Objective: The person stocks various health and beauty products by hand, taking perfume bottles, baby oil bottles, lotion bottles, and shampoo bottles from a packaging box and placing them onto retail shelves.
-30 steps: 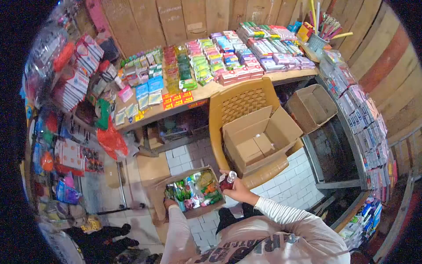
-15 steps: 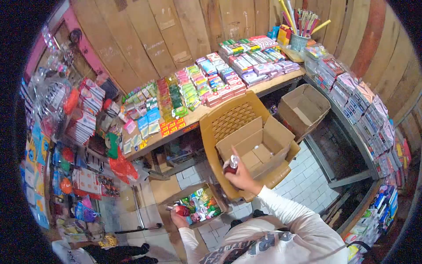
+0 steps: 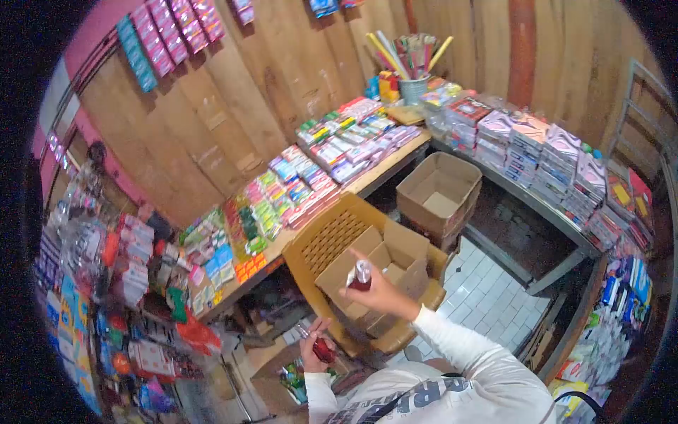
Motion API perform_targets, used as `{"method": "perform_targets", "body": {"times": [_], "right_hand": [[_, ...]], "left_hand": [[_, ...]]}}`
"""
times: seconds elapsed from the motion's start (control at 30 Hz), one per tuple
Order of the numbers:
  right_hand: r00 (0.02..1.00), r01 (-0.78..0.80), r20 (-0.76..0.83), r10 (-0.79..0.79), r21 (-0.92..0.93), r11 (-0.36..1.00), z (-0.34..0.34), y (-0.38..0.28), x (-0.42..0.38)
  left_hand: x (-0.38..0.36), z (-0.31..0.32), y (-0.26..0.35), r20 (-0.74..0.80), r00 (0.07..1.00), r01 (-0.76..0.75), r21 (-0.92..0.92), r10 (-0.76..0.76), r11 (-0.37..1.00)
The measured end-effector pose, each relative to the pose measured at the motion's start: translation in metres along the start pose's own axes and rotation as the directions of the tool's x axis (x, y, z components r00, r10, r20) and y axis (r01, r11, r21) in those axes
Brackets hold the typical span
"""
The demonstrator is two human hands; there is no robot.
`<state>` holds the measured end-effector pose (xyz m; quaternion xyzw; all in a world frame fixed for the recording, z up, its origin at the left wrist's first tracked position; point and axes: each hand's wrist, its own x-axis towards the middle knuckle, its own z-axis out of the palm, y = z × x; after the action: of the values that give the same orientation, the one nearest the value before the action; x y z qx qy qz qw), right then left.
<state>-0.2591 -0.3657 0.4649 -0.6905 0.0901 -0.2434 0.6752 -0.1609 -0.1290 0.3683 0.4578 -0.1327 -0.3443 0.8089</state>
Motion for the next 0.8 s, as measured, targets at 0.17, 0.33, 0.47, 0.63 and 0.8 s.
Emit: {"method": "perform_targets", "body": {"times": [0.17,0.33,0.47,0.63,0.8], "right_hand": [[0.993,-0.041,-0.111,0.048,0.067,0.997,-0.011,0.018,-0.049],[0.93,0.09,-0.367,-0.008,0.207,0.974,-0.024,0.026,-0.069],[0.866,0.156,-0.499,-0.041,0.192,0.969,-0.054,0.009,-0.081],[0.778,0.196,-0.611,-0.147,0.013,0.981,-0.094,-0.026,-0.106],[0.67,0.287,-0.689,-0.277,-0.104,0.952,-0.15,-0.035,-0.135]], "left_hand": [[0.023,0.048,-0.02,0.216,0.969,0.082,0.18,-0.121,0.98],[0.038,0.101,-0.05,0.278,0.912,0.247,0.219,-0.303,0.944],[0.048,0.166,-0.052,0.414,0.846,0.236,0.274,-0.336,0.932],[0.059,0.22,-0.07,0.602,0.72,0.188,0.311,-0.346,0.932],[0.058,0.276,-0.083,0.679,0.681,0.072,0.308,-0.272,0.949]]}}
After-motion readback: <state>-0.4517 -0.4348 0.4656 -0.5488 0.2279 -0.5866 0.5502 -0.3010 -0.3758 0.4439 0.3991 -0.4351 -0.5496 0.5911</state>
